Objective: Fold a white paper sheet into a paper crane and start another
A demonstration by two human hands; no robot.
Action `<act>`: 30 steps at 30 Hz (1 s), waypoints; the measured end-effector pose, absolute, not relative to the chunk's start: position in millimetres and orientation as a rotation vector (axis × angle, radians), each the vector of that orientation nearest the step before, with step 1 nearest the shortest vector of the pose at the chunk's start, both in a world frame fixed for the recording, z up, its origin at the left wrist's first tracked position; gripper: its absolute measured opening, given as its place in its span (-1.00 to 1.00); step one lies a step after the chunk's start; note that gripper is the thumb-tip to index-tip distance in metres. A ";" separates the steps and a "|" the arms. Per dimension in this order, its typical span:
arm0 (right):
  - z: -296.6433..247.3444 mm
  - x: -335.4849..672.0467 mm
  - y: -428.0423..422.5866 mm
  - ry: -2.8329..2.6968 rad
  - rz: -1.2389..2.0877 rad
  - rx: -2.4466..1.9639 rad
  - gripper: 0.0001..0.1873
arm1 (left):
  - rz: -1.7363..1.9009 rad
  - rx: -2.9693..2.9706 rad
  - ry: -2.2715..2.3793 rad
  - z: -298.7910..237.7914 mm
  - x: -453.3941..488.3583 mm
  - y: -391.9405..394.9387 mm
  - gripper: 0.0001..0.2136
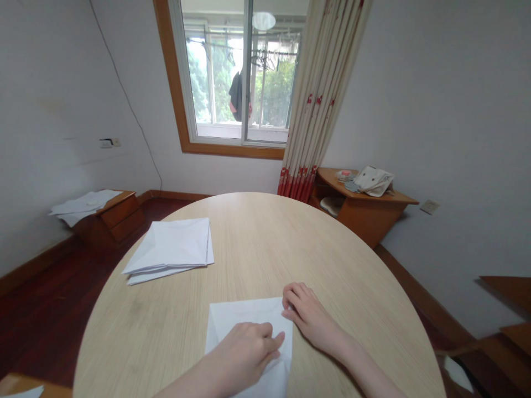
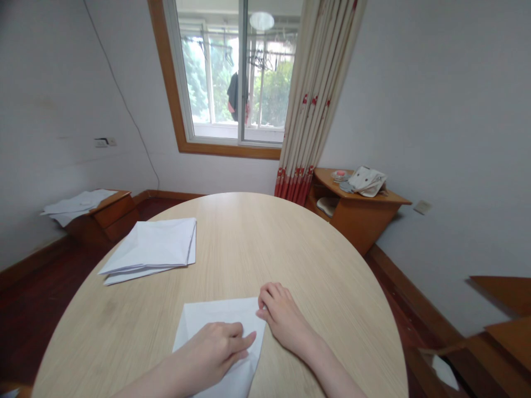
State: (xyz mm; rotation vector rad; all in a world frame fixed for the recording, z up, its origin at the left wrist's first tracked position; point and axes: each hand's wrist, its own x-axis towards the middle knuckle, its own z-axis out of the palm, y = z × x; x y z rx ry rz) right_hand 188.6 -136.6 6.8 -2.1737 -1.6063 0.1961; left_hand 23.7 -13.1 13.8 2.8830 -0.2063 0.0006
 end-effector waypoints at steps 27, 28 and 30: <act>5.3 205.0 -152.2 -1.686 0.019 -2.287 -0.69 | 0.047 2.875 -0.214 12.4 23.8 -8.6 -0.79; 5.0 205.2 -152.4 -1.694 0.001 -2.296 -0.69 | 0.045 2.878 -0.215 12.5 23.7 -8.6 -0.78; 3.9 206.1 -152.0 -1.701 -0.032 -2.316 -0.70 | 0.042 2.884 -0.214 12.8 23.8 -8.7 -0.78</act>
